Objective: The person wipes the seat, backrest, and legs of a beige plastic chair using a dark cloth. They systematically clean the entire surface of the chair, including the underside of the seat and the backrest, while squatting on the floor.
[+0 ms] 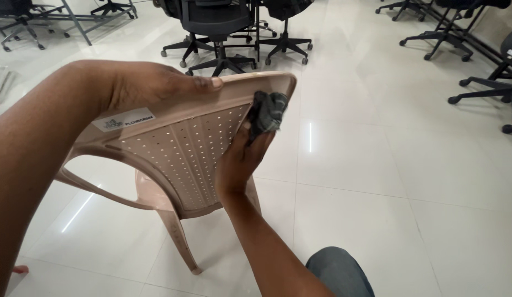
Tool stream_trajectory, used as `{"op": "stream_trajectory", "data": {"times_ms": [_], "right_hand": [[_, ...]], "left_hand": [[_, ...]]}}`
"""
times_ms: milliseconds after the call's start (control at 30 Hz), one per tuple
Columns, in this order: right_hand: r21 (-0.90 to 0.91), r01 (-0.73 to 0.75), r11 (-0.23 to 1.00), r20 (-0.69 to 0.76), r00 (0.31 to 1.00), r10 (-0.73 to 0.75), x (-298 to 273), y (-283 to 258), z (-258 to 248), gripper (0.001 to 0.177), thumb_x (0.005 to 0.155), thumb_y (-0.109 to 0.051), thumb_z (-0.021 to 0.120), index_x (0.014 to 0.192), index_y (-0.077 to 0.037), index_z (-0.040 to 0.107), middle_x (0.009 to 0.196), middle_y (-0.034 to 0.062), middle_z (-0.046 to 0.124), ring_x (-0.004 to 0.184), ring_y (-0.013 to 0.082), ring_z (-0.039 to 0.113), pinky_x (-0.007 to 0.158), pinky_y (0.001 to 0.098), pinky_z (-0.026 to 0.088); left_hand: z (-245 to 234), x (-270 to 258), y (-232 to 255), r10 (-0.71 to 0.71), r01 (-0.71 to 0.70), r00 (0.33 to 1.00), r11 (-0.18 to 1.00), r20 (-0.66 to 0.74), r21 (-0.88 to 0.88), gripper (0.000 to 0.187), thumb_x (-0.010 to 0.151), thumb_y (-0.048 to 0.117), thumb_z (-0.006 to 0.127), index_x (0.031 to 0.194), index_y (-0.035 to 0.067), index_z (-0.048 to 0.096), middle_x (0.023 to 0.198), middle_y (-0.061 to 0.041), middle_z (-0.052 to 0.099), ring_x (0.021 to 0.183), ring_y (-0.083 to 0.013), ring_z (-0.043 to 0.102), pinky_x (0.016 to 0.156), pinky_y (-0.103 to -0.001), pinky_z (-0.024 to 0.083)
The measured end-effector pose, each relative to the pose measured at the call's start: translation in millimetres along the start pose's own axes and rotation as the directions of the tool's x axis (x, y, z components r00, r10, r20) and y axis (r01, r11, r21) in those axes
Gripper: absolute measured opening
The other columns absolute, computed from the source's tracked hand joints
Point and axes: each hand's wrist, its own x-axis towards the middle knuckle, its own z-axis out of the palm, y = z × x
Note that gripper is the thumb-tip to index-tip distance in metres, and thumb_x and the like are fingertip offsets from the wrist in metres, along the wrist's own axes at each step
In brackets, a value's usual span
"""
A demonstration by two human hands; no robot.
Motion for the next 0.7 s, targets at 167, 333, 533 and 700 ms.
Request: {"op": "stream_trajectory", "data": {"times_ms": [167,333,533,700], "right_hand": [[-0.312,0.31,0.898,0.182,0.947,-0.264,-22.4,11.2,-16.7,0.053,0.11,-0.025,0.046,0.157,-0.002,0.034,0.159,0.029,0.031,0.145,0.043,0.038,0.121,0.051,0.031],[-0.395,0.623,0.675,0.492,0.764,-0.417,-38.6,37.8,-44.9,0.05,0.104,-0.018,0.052,0.154,-0.024,0.052,0.149,0.0226,0.041,0.139,0.0415,0.043,0.121,0.0523,0.037],[-0.297,0.581,0.758,0.488,0.775,-0.402,-47.3,13.0,-38.4,0.049,0.11,-0.02,0.056,0.157,-0.032,0.051,0.151,0.0204,0.042,0.137,0.0384,0.044,0.115,0.0467,0.044],[-0.276,0.647,0.711,0.445,0.742,-0.502,-37.9,-24.4,-0.3,0.05,0.101,-0.032,0.06,0.15,-0.035,0.052,0.144,0.0153,0.042,0.131,0.034,0.045,0.11,0.0502,0.042]], "left_hand": [[0.7,27.3,-26.1,0.298,-0.295,0.954,0.952,-0.027,0.08,0.072,0.102,0.068,0.031,0.16,0.03,0.053,0.155,-0.013,0.057,0.141,-0.0337,0.05,0.115,-0.057,0.029],[0.0,13.9,-2.1,-0.266,0.259,0.964,0.95,-0.018,-0.175,0.073,0.093,0.067,0.053,0.139,0.013,0.071,0.117,-0.03,0.071,0.1,-0.0447,0.074,0.088,-0.055,0.056],[1.6,6.4,4.6,-0.281,0.259,0.959,0.92,-0.032,-0.295,0.077,0.084,0.066,0.062,0.134,0.008,0.072,0.1,-0.032,0.072,0.075,-0.0467,0.078,0.061,-0.054,0.061],[0.2,22.0,-14.7,-0.018,0.038,0.999,0.892,0.049,-0.45,0.083,0.079,0.069,0.068,0.123,-0.002,0.074,0.099,-0.026,0.079,0.076,-0.0387,0.079,0.071,-0.043,0.064]]}}
